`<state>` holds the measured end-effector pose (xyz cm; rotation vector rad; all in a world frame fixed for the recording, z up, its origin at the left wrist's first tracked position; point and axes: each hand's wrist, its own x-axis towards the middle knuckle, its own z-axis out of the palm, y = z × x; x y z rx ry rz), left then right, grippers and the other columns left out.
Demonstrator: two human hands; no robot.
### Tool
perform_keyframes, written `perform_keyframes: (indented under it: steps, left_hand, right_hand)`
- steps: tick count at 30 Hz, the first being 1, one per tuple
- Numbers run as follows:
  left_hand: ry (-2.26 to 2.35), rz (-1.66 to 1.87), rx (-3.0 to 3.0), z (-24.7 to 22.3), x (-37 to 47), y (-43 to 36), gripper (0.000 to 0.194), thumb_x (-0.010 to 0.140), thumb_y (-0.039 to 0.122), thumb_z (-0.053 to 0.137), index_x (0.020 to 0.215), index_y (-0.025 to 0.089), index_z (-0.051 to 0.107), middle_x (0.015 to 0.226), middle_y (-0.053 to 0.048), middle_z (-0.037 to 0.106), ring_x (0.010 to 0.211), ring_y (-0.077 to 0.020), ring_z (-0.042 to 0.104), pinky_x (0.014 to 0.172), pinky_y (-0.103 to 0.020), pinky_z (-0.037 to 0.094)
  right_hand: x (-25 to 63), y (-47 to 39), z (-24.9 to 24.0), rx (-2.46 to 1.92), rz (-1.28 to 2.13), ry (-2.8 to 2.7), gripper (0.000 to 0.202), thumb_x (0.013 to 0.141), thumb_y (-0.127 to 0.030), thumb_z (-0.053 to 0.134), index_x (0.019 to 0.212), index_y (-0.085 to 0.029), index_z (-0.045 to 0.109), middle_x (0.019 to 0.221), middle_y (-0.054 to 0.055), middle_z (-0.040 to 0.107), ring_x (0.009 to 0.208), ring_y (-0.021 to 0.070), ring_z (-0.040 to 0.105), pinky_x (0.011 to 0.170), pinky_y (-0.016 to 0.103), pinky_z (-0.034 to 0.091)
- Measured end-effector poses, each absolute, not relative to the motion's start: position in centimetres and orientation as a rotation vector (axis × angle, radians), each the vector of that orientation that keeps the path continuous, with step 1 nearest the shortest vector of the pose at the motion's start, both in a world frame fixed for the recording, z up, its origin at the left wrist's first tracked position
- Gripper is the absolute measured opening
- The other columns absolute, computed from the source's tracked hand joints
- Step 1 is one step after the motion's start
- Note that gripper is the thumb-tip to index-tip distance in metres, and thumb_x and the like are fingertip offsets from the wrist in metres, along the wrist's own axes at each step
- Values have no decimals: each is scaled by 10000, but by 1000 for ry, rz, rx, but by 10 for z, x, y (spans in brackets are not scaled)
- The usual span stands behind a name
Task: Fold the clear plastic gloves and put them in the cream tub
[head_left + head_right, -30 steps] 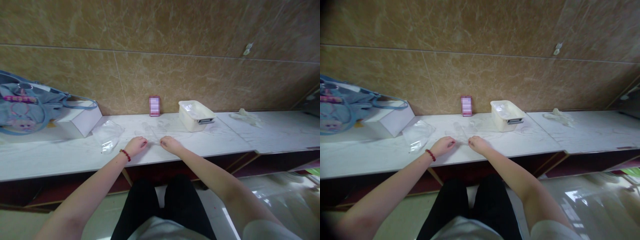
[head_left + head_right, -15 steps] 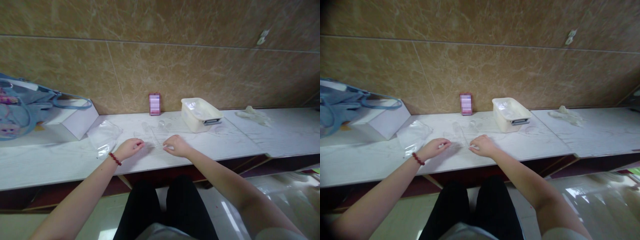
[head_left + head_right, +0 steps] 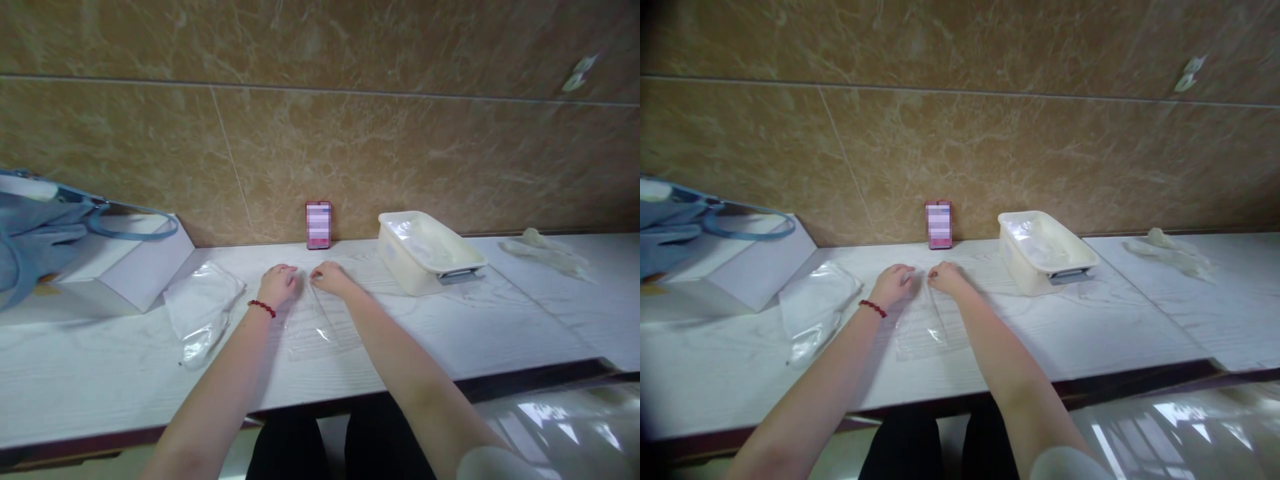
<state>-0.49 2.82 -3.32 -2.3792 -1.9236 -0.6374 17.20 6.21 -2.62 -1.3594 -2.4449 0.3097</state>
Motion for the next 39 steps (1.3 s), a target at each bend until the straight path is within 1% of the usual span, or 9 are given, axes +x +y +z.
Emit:
perform_keyframes:
  steps: [2, 7, 10, 14, 18, 24, 27, 33, 39]
  left_hand:
    - [-1901, -562, -2405, -36, -5, 29, 372, 782, 369, 414, 1114, 259, 538, 1142, -78, 521, 1053, -219, 462, 883, -352, 360]
    - [-1960, -383, -2402, -39, -3, 30, 358, 769, 457, 414, 1090, 362, 541, 1234, -36, 448, 1157, -257, 353, 941, -439, 269]
    - [-1960, -382, -2377, -37, -2, 29, 329, 772, 451, 406, 1009, 327, 596, 1211, -49, 469, 1150, -253, 360, 940, -448, 265]
    - [-1898, -482, -2330, -33, 3, 28, 303, 774, 395, 403, 860, 238, 647, 1151, -85, 508, 1099, -238, 414, 937, -431, 285]
    - [-1746, -585, -2422, -33, 9, 29, 282, 751, 313, 428, 917, 239, 643, 1161, -82, 492, 1105, -226, 410, 951, -390, 292]
    - [-1797, -546, -2489, -41, 11, 30, 320, 733, 267, 430, 983, 274, 630, 1276, -56, 397, 1219, -314, 251, 988, -511, 170]
    - [-1861, -543, -2526, -43, 12, 32, 335, 745, 252, 416, 1013, 286, 614, 1303, -38, 373, 1243, -313, 204, 992, -532, 133]
    - [-1933, -706, -2556, -47, 13, 38, 329, 760, 267, 427, 1040, 235, 597, 1264, -70, 412, 1215, -265, 271, 997, -495, 181]
    - [-1784, -896, -2604, -52, 10, 43, 346, 784, 288, 403, 1083, 220, 563, 1207, -87, 452, 1160, -220, 353, 981, -454, 246]
  right_hand:
    - [174, 64, -32, -1328, 324, -2421, 179, 722, -274, 523, 814, -188, 651, 798, 35, 632, 806, 134, 546, 806, 254, 356]
    - [177, 65, -39, -1341, 260, -2323, 247, 693, -294, 569, 896, -164, 627, 891, 71, 603, 902, 163, 510, 855, 296, 326]
    - [176, 67, -41, -1249, 215, -2309, 116, 697, -203, 545, 761, -169, 635, 793, 48, 598, 834, 142, 520, 828, 278, 333]
    - [176, 69, -43, -1139, 202, -2260, 67, 664, -165, 558, 695, -166, 617, 737, 30, 592, 762, 131, 524, 778, 264, 349]
    - [176, 70, -43, -1098, 225, -2210, 39, 642, -161, 569, 672, -162, 593, 706, 16, 595, 728, 132, 520, 753, 267, 353]
    - [177, 66, -40, -1024, 286, -2167, 33, 637, -165, 565, 670, -162, 565, 707, 7, 587, 721, 126, 511, 745, 269, 354]
    - [177, 66, -40, -999, 354, -2161, 32, 639, -158, 554, 671, -162, 555, 701, 1, 571, 694, 115, 498, 705, 250, 366]
    - [177, 69, -47, -983, 457, -2126, 95, 659, -188, 539, 751, -174, 556, 752, 1, 536, 686, 103, 482, 660, 229, 392]
    - [176, 69, -49, -967, 628, -1995, 386, 651, -166, 534, 1031, -197, 469, 1018, 29, 499, 647, 61, 496, 665, 224, 432]
